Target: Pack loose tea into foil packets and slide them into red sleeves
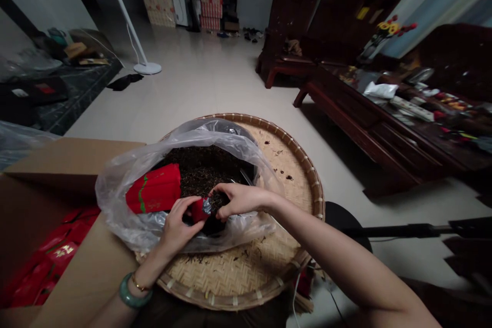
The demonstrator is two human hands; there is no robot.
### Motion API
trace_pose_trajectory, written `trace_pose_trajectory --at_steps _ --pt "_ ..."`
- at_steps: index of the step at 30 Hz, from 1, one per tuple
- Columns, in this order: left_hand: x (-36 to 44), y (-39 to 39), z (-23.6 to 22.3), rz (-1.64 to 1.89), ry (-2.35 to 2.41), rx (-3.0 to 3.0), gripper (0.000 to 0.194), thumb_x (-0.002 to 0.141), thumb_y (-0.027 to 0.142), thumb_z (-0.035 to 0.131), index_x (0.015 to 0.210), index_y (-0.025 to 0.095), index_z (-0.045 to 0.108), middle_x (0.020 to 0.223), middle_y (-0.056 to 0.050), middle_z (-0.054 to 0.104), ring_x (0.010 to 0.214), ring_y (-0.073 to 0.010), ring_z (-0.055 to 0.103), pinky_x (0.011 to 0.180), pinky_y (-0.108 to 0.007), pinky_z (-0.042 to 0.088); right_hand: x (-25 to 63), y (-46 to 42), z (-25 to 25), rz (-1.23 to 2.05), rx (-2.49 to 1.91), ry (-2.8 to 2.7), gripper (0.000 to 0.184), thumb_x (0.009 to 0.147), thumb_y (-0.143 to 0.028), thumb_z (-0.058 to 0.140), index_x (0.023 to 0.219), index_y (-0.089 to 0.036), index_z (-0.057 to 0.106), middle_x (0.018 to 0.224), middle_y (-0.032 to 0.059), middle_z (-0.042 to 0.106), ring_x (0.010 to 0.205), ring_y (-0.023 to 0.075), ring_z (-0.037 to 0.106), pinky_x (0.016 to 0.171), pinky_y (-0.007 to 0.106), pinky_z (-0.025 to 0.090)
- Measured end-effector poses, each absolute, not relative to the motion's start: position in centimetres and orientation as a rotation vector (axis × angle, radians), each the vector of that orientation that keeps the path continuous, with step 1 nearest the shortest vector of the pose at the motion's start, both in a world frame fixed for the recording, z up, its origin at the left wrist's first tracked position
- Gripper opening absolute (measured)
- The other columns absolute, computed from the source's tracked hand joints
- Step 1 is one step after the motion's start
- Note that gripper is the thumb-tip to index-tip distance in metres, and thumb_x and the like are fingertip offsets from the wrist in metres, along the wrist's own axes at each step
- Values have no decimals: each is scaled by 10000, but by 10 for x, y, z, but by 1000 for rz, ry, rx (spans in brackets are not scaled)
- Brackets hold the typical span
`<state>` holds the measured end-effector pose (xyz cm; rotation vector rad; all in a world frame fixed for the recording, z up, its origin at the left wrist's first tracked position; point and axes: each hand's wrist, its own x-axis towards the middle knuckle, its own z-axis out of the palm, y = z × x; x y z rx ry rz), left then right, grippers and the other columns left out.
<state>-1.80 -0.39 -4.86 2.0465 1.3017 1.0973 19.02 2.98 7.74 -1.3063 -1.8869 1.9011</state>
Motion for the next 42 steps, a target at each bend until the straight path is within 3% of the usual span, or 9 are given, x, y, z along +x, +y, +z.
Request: trace_pose_trajectory --at_steps 4,10,17,24,31,35,42 --pt "-18 -4 -49 1114 1298 2053 428 668 129 634 1080 215 557 1010 -67 635 912 -228 584 638 -305 514 186 30 76 1466 -1391 -2285 447 626 -135 669 1067 -144 596 885 11 625 766 147 545 653 236 428" --pt "-18 -4 -49 1091 1310 2051 401 675 147 638 1063 214 557 1009 -71 633 891 -228 586 631 -308 510 176 27 72 1110 -1414 -2473 386 608 -117 672 994 -137 653 882 55 610 794 190 541 697 275 409" --pt "-17 -5 -49 1087 1311 2050 403 660 136 648 1045 206 551 988 -62 627 863 -210 583 628 -288 509 174 28 69 1071 -1361 -2582 332 641 -124 663 971 -159 671 851 51 592 783 190 540 701 272 403" --pt "-17 -4 -51 1084 1286 2056 391 673 144 648 1045 189 536 992 -70 601 855 -200 570 622 -278 504 165 29 73 1050 -1373 -2572 419 624 -73 666 1038 -125 636 941 79 635 863 201 566 753 268 415" --pt "-17 -5 -55 1090 1277 2040 389 687 162 659 1041 189 498 999 -68 574 855 -193 561 622 -273 502 162 24 71 1022 -1516 -2352 380 648 -97 680 1013 -136 586 905 46 640 747 149 562 643 231 406" --pt "-16 -5 -56 1077 1285 2025 365 694 184 661 1017 191 491 989 -63 567 851 -192 563 620 -273 501 159 20 67 931 -1454 -2349 298 670 -70 669 956 -139 616 923 60 626 843 172 572 746 267 432" --pt "-17 -5 -57 1052 1308 2027 394 682 217 672 1029 194 485 996 -68 571 877 -207 573 634 -289 503 154 11 71 886 -1387 -2365 404 679 -8 624 1062 -129 582 979 90 612 871 181 583 744 277 472"
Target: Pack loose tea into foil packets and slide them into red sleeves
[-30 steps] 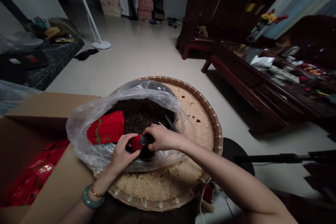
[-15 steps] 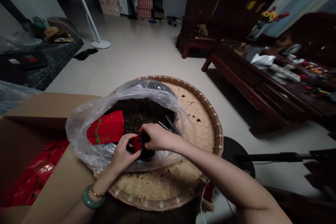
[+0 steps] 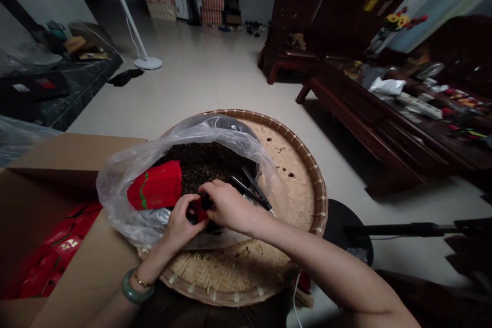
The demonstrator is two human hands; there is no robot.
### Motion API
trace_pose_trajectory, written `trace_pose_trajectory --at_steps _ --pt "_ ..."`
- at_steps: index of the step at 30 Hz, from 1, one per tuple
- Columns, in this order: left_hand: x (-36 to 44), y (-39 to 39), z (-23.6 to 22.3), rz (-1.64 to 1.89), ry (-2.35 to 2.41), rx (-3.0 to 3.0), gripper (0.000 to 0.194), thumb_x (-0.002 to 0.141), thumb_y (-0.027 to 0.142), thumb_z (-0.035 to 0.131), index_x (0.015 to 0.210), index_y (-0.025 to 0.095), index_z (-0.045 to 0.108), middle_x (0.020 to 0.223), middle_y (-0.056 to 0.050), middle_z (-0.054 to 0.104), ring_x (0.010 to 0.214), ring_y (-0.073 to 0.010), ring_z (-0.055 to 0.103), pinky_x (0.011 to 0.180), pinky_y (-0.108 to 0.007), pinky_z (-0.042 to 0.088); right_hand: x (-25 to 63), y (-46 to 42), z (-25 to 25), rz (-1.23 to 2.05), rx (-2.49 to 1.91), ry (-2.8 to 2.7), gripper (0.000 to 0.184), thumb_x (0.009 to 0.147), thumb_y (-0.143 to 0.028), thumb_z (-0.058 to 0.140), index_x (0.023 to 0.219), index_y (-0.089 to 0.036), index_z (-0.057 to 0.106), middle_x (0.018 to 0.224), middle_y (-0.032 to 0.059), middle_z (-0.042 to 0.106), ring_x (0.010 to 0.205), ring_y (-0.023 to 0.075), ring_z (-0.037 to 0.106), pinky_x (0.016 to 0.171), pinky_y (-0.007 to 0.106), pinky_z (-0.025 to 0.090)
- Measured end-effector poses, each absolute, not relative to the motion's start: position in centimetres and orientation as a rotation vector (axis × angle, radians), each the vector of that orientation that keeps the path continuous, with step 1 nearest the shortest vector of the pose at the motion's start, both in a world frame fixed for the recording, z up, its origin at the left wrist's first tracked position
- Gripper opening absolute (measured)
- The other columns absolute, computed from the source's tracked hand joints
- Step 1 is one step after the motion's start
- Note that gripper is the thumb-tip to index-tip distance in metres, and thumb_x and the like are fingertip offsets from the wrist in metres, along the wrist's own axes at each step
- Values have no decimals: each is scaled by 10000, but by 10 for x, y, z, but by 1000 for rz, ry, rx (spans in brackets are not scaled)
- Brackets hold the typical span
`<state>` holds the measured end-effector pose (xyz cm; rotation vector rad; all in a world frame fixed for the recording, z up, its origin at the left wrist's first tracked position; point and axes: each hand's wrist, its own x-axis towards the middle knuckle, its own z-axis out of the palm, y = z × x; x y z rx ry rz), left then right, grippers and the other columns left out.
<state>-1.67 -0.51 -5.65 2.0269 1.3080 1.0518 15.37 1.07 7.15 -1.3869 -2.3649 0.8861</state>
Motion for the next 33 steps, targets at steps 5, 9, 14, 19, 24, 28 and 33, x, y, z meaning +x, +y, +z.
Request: trace_pose_trajectory --at_steps 5,9,14,19,24,28,33 --pt "-16 -6 -57 1056 1317 2016 384 685 214 664 1025 198 485 1002 -65 570 866 -199 577 637 -288 499 153 9 67 972 -1315 -2299 375 681 16 596 1017 -149 589 978 74 635 863 171 607 722 264 487" --pt "-17 -5 -57 1038 1312 1995 392 684 245 688 1015 195 486 1006 -68 576 881 -201 580 647 -292 502 158 10 68 1065 -1276 -2183 329 743 5 540 1015 -172 594 952 43 665 856 153 623 752 267 485" --pt "-18 -6 -61 1060 1292 1937 412 673 282 712 992 207 464 1086 -83 606 962 -220 603 708 -319 514 167 4 59 890 -1347 -2103 355 764 -137 640 1108 -192 571 1025 69 601 855 165 581 755 303 479" --pt "-19 -7 -63 989 1358 1845 550 614 304 758 1071 199 469 1037 -75 632 922 -223 630 756 -349 518 161 -7 32 919 -1333 -2093 289 749 -113 658 1022 -195 617 919 38 621 815 154 581 730 273 469" --pt "-22 -3 -53 842 1255 1806 637 592 256 772 1171 221 506 1158 -81 616 1005 -235 603 821 -367 499 162 -4 25 944 -1351 -1954 196 760 -59 603 884 -191 676 851 22 667 781 139 604 709 253 463" --pt "-22 1 -48 811 1170 1769 398 645 252 737 1023 198 626 1007 -63 667 943 -223 620 825 -354 491 172 0 20 1052 -1370 -1771 124 746 -123 638 834 -187 697 798 13 670 709 128 608 648 240 471" --pt "-20 3 -50 780 1143 1809 282 637 276 754 890 186 666 881 -34 653 818 -193 621 740 -308 487 179 3 21 968 -1358 -1623 159 803 -213 590 937 -183 670 912 49 641 652 109 586 572 232 474"
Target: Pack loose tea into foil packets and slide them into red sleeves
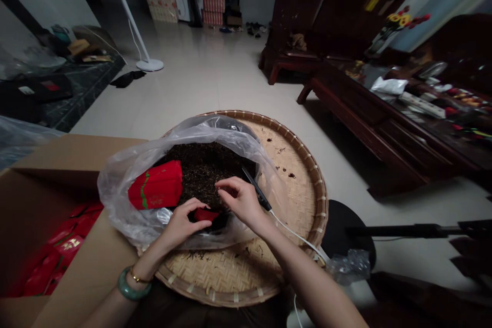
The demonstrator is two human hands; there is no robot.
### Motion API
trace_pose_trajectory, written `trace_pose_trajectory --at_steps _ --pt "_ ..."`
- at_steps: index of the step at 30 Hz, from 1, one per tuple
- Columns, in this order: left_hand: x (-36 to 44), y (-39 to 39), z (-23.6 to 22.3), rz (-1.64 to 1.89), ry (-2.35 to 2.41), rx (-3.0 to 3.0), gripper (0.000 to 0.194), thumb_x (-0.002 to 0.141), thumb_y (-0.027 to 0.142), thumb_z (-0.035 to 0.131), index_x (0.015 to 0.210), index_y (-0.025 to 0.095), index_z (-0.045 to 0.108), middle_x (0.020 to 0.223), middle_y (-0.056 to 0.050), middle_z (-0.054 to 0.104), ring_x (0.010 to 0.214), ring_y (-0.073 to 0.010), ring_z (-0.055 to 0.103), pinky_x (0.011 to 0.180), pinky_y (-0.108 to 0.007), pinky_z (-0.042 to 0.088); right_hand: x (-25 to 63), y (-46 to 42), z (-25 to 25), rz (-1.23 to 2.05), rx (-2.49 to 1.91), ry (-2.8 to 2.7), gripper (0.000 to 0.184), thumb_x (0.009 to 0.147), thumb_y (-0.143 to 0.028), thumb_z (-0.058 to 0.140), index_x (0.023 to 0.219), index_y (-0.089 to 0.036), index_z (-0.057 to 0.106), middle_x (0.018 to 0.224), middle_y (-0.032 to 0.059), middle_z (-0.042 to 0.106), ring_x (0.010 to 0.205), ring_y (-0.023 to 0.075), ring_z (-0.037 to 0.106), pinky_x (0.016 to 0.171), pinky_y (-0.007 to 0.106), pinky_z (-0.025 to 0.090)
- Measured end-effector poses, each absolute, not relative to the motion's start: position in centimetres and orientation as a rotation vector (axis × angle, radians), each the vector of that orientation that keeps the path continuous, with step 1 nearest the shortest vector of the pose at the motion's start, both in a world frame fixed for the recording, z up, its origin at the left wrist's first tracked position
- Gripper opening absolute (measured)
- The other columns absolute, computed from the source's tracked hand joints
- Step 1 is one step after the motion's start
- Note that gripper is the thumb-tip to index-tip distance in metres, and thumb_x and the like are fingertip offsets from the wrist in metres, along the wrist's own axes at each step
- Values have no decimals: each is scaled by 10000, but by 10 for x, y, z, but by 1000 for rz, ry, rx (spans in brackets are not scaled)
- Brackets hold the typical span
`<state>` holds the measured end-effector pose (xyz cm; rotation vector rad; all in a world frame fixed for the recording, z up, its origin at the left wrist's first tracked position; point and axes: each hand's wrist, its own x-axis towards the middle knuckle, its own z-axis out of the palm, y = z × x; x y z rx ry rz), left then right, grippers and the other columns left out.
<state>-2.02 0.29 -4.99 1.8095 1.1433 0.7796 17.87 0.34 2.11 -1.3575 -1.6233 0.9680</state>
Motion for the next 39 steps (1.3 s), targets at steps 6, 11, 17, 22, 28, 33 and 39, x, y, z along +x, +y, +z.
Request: trace_pose_trajectory --at_steps 6,11,17,22,28,33,39 --pt "-19 3 -51 663 1182 1774 294 669 313 720 909 177 619 852 -14 660 783 -188 616 697 -283 470 160 -6 26 896 -1241 -2089 369 800 -312 656 1146 -199 595 1065 82 584 851 154 583 732 273 493" --pt "-18 0 -48 567 1180 1770 370 624 278 740 958 196 602 883 8 678 810 -192 621 731 -288 464 152 -1 15 771 -1223 -2109 185 904 -238 512 852 -174 678 778 40 635 742 137 588 686 249 469" --pt "-18 1 -48 681 1205 1645 368 591 290 761 904 193 591 847 -2 670 788 -189 628 710 -285 478 173 10 26 621 -1357 -1797 224 829 -284 622 1029 -185 647 982 87 613 890 180 584 737 289 480" --pt "-18 1 -49 729 1252 1513 379 570 300 767 881 176 589 790 0 664 744 -189 625 676 -288 491 170 -4 22 850 -1296 -1966 137 835 -253 611 939 -187 670 832 37 647 727 137 592 678 253 474" --pt "-19 -2 -48 652 1112 1484 460 558 299 773 966 188 592 874 -9 676 792 -188 631 707 -290 497 166 -5 16 808 -1362 -1759 130 856 -193 545 787 -180 655 766 25 662 713 141 603 666 256 464" --pt "-19 -1 -44 597 1129 1581 329 596 324 748 859 172 621 773 25 637 726 -161 583 655 -253 459 166 -6 18 867 -1301 -1930 167 838 -290 599 950 -177 650 850 41 636 750 141 585 651 247 454" --pt "-20 -1 -44 513 1133 1691 369 577 362 759 857 162 625 767 23 630 716 -164 560 648 -253 444 165 -4 12 929 -1265 -1802 162 841 -272 590 747 -176 680 731 22 652 680 132 593 641 246 463"
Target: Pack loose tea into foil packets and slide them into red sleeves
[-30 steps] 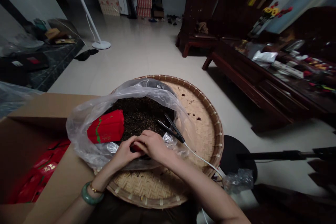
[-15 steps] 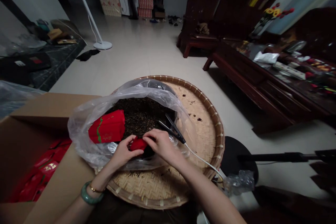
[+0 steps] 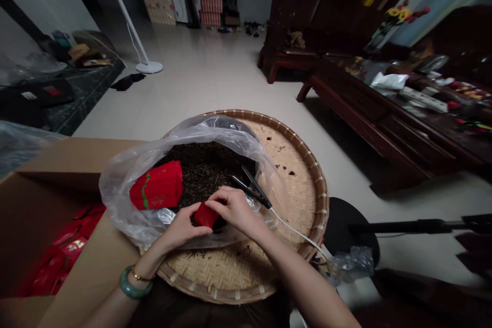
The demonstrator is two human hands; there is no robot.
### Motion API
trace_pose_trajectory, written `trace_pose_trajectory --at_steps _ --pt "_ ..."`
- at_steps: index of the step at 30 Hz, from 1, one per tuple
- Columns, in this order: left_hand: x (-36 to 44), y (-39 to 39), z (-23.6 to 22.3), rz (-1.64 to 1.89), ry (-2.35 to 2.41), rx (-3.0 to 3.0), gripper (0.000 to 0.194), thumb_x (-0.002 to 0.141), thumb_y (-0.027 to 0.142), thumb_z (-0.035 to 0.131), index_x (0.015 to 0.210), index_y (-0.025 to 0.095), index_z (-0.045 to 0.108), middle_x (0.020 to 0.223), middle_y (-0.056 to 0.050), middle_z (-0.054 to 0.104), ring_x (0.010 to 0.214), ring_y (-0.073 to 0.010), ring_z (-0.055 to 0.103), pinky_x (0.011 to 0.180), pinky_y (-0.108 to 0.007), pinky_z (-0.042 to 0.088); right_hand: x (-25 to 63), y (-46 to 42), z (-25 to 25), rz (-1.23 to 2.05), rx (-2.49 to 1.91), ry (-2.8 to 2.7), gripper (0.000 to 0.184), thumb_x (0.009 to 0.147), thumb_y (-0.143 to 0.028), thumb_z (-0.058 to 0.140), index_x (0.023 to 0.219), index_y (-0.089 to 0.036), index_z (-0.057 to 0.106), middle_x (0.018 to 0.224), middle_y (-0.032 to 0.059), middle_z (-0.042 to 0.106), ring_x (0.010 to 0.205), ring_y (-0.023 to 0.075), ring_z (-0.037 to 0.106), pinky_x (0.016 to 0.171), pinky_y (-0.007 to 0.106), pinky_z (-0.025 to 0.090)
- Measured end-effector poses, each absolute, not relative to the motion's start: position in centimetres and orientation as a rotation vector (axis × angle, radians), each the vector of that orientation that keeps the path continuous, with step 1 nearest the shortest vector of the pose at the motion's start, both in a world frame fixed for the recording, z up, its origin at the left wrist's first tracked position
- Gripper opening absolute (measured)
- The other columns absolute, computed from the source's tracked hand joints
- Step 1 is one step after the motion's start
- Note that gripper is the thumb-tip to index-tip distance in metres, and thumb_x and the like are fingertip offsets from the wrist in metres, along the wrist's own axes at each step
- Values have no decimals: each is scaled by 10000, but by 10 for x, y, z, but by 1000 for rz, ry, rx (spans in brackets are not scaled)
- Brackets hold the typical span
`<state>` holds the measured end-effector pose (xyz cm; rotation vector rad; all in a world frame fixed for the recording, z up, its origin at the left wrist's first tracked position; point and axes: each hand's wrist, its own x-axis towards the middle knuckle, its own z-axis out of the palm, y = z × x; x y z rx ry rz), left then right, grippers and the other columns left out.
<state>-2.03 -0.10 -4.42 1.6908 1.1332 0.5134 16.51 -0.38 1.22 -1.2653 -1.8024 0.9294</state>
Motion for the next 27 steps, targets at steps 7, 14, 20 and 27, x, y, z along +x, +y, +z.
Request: trace_pose_trajectory --at_steps 7,14,20,27 --pt "-18 0 -44 582 1210 1629 398 564 345 765 878 140 633 771 -1 646 711 -174 564 651 -271 458 181 6 18 783 -1376 -1530 263 812 -298 605 1056 -202 627 985 74 612 774 153 583 636 264 483" --pt "-18 0 -40 641 1181 1596 390 554 337 769 876 158 641 784 9 644 727 -170 562 679 -265 453 166 -10 17 823 -1195 -1901 141 845 -306 596 884 -192 668 813 39 639 757 149 587 687 267 467" --pt "-18 -2 -38 521 1154 1435 281 564 271 750 770 133 618 629 41 586 579 -121 495 569 -229 401 174 1 17 863 -1285 -1677 176 833 -308 603 728 -185 671 693 20 635 648 138 583 610 251 449" --pt "-18 4 -32 488 1121 1478 242 582 255 729 761 129 626 619 42 585 582 -123 496 564 -222 376 190 7 22 1007 -1326 -1658 209 824 -319 592 703 -156 642 672 16 627 619 125 562 580 234 434"
